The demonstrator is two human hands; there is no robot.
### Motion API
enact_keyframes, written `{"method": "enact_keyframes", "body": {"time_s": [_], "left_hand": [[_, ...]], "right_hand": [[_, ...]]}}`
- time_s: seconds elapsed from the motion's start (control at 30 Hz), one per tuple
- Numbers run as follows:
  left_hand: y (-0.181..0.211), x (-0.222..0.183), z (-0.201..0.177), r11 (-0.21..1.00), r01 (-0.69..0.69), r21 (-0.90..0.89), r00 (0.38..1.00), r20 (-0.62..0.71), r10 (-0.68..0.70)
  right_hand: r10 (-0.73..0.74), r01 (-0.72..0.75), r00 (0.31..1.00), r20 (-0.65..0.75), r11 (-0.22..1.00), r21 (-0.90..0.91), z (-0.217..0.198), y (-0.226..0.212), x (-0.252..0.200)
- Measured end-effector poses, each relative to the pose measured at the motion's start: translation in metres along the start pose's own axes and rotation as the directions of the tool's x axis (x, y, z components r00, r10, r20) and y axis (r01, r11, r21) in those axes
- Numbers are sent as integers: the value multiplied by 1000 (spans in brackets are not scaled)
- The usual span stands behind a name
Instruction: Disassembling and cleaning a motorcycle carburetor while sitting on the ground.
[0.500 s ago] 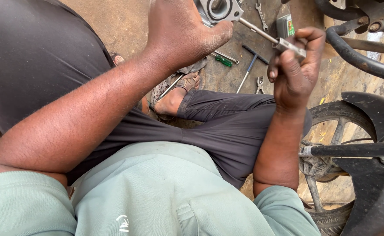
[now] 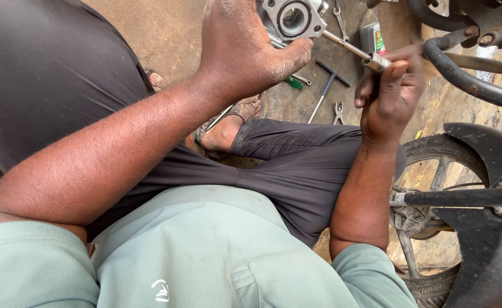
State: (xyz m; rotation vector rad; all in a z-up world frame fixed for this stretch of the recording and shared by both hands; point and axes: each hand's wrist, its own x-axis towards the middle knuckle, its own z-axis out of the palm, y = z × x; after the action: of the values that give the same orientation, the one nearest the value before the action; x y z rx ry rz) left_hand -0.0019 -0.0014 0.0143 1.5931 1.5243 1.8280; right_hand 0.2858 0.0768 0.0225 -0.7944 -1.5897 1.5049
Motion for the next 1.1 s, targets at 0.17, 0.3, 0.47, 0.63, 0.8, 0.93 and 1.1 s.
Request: {"method": "enact_keyframes", "body": {"time_s": [0.17,0.3,0.47,0.63,0.8,0.93,1.1], "left_hand": [[-17,-11,6,999,35,18,998,47,-36],[-21,-12,8,996,20,81,998,54,-25],[-14,-12,5,998,3,69,999,37,-5],[-2,-7,3,973,-29,228,998,-50,41],[3,-2,-7,995,94,35,995,9,-95],[1,-4,-4,993,113,-23,992,60,-111],[7,0,-6,995,99,33,995,26,-100]], "right_hand": [[31,-31,999,12,999,-19,-2,3,-4],[18,-19,1000,-12,997,-72,4,0,2],[94,-94,996,9,995,20,13,-8,3],[53,-53,999,-11,999,-4,2,1,-1],[71,-71,997,21,997,23,23,-11,5],[125,-126,992,-34,992,-18,6,9,-1],[139,-139,990,2,988,69,26,-11,7]]}}
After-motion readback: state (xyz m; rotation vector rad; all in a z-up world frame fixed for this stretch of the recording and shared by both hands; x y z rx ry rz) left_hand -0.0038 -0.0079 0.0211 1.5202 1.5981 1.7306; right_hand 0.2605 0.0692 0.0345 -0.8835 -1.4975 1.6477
